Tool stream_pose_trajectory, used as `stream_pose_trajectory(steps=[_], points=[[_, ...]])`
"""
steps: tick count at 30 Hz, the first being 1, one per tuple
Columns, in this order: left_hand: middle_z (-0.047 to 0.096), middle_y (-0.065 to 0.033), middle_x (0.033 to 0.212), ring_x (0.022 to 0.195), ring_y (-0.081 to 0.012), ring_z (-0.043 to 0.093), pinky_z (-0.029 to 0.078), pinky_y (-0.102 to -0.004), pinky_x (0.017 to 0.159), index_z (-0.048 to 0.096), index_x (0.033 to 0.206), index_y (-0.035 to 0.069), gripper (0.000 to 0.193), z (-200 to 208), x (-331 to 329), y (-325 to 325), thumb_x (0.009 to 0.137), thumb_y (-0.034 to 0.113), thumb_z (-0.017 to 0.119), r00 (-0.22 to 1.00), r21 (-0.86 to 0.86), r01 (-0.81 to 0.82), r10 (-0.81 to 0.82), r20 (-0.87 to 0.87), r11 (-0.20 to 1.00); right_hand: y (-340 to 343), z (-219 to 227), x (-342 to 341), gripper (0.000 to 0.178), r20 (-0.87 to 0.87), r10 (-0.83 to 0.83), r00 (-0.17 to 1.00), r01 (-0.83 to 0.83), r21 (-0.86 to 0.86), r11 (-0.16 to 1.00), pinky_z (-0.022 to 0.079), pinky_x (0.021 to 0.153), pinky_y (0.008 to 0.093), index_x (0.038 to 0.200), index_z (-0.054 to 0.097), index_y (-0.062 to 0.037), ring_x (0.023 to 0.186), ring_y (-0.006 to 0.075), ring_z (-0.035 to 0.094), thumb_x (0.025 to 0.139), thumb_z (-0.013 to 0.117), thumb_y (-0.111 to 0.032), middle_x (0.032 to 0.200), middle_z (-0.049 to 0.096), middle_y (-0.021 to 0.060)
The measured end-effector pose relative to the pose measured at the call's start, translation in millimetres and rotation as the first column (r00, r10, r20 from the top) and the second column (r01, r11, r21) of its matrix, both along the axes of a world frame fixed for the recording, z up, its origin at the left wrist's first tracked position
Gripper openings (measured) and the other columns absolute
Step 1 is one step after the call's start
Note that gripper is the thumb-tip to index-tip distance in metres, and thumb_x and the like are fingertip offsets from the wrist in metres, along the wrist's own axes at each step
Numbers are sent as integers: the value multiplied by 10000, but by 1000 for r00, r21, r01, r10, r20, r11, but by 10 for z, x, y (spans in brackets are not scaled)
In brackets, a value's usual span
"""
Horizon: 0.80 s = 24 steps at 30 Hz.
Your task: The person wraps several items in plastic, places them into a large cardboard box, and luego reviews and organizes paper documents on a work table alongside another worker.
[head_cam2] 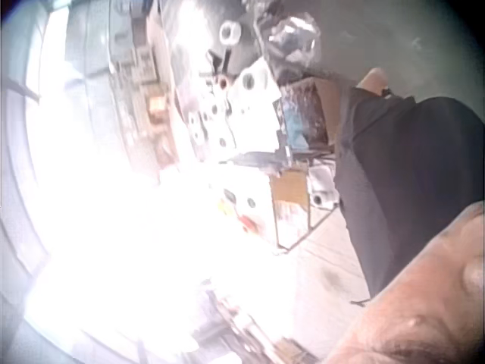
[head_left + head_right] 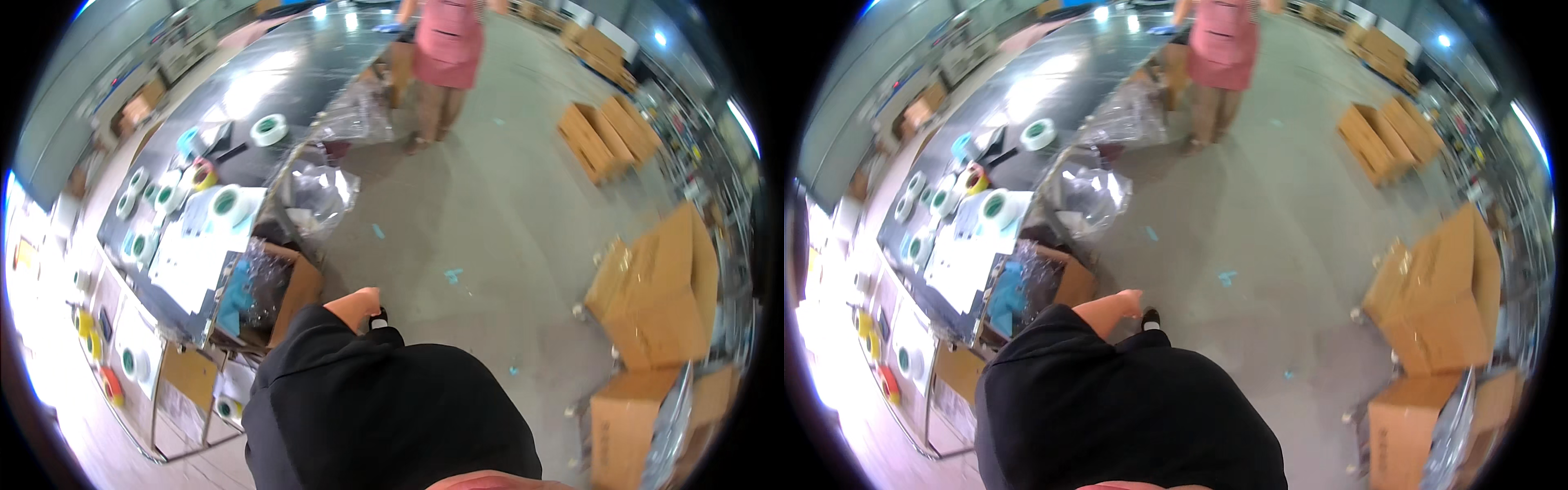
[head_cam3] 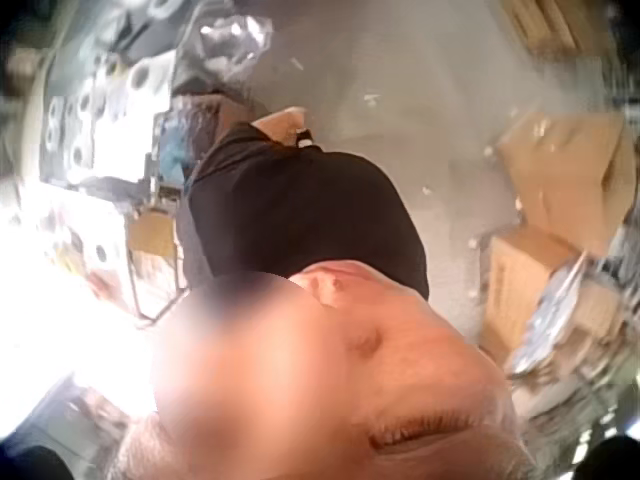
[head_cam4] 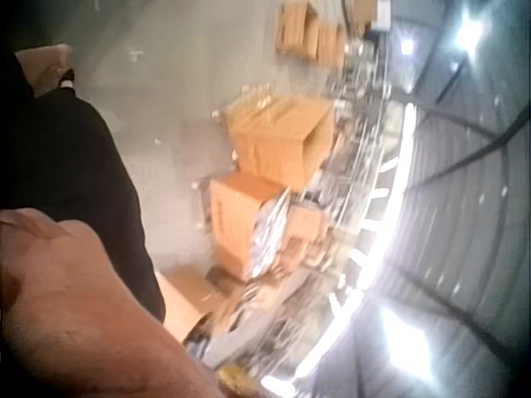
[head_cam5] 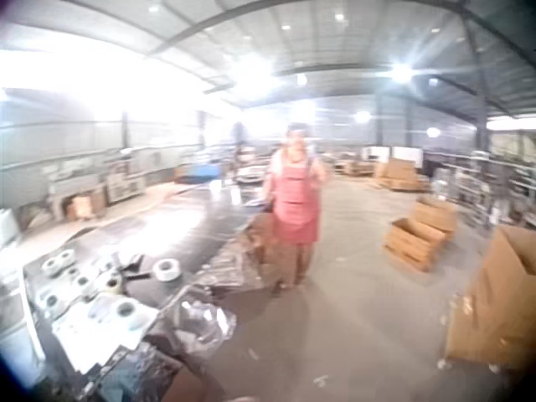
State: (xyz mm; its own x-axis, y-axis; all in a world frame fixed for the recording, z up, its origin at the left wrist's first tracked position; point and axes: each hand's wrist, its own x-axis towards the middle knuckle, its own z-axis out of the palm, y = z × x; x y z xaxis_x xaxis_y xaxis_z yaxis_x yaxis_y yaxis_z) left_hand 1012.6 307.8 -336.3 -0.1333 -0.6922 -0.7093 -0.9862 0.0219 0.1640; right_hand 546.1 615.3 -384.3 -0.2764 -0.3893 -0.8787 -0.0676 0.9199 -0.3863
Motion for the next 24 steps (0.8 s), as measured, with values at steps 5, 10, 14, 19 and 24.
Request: stream_pose_trajectory(steps=[5,10,14,19,24], points=[[691,-147,1134,985,-297,688,541,-420,866,560,1320,59,628,-195,1366,245,773,315,733,936,323,-330,353,-15,887,-1842,268,370,162,-40,261,964,-263,-42,964,503,642,368,933,644,-63,753,207,625,928,593,-217,861,669,102],[644,-174,1249,1110,-302,638,494,-393,960,684,1200,71,526,-416,2634,981,798,408,715,804,70,-587,571,167,806,-3491,423,1326,157,3,564,826,-556,-161,816,488,624,350,975,622,-61,727,184,603,946,579,-210,847,653,88],[681,-196,1152,1001,-306,668,533,-382,864,372,1484,30,820,564,2420,518,796,243,764,592,-26,-796,770,-238,604,-4899,862,2372,157,-20,685,728,-646,-356,676,477,609,335,1009,604,-59,706,166,585,961,568,-204,836,640,77],[682,-153,1178,1098,-250,641,485,-346,973,402,1454,-7,745,1973,2418,622,853,280,737,150,219,-928,839,-524,302,-6055,1749,4355,306,93,892,442,-669,-629,397,507,770,282,1245,556,-44,843,125,609,968,582,-170,1063,659,74],[688,-94,1066,1000,-147,630,504,-294,893,450,1403,-45,601,2278,2625,883,894,148,704,-304,227,-952,570,-764,-204,-6329,2466,6184,326,-48,996,76,-609,-793,8,497,887,292,1199,612,-4,1017,152,618,915,674,-152,1098,662,81]])
